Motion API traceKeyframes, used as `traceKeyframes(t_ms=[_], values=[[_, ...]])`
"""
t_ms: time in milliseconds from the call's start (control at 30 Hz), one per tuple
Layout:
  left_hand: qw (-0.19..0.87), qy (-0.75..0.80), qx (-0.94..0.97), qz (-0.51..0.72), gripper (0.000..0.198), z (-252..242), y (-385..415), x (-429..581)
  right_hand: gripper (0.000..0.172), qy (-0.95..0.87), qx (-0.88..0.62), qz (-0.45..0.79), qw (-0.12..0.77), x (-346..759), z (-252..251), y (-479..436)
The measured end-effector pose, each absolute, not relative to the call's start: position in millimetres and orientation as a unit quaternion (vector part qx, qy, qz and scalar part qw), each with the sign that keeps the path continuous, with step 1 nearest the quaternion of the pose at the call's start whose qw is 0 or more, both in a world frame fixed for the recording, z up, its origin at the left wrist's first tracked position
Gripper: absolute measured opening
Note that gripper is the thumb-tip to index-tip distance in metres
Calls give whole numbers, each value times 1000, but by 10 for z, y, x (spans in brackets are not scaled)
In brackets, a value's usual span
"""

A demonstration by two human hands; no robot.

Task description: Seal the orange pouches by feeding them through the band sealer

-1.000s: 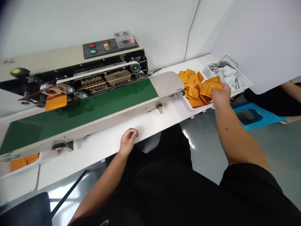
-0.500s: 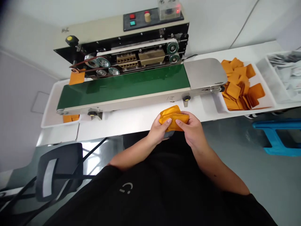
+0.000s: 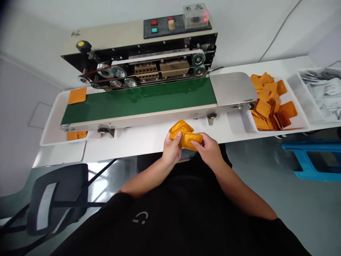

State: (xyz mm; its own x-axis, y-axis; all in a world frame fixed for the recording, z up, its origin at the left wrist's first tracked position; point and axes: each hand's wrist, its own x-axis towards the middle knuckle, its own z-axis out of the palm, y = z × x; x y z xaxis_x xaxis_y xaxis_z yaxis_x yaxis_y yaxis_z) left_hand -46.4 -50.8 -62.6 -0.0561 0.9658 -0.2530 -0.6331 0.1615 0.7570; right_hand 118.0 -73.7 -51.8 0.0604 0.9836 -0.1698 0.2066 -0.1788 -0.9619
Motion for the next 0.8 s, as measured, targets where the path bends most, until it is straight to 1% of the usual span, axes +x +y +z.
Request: traceKeyframes(t_ms=[133, 267, 367, 533, 700, 800], values=[[662, 387, 199, 610, 54, -633, -463, -494, 41, -444, -584, 532, 422, 1151, -511, -721], [658, 391, 199, 612, 56, -662, -397, -544, 47, -397, -562, 552, 471, 1148, -414, -657], [650, 394, 212, 615, 57, -691, -345, -601, 48, -371, -551, 555, 500, 1176, -294, -567], [647, 408, 226, 603, 56, -746, -336, -703, 47, -343, -543, 564, 520, 1224, -145, -407], [652, 408, 238, 593, 56, -804, -358, -811, 42, -352, -532, 550, 539, 1340, -16, -214], [648, 414, 243, 592, 53, -872, -364, -868, 43, -364, -533, 532, 547, 1519, 134, 49]])
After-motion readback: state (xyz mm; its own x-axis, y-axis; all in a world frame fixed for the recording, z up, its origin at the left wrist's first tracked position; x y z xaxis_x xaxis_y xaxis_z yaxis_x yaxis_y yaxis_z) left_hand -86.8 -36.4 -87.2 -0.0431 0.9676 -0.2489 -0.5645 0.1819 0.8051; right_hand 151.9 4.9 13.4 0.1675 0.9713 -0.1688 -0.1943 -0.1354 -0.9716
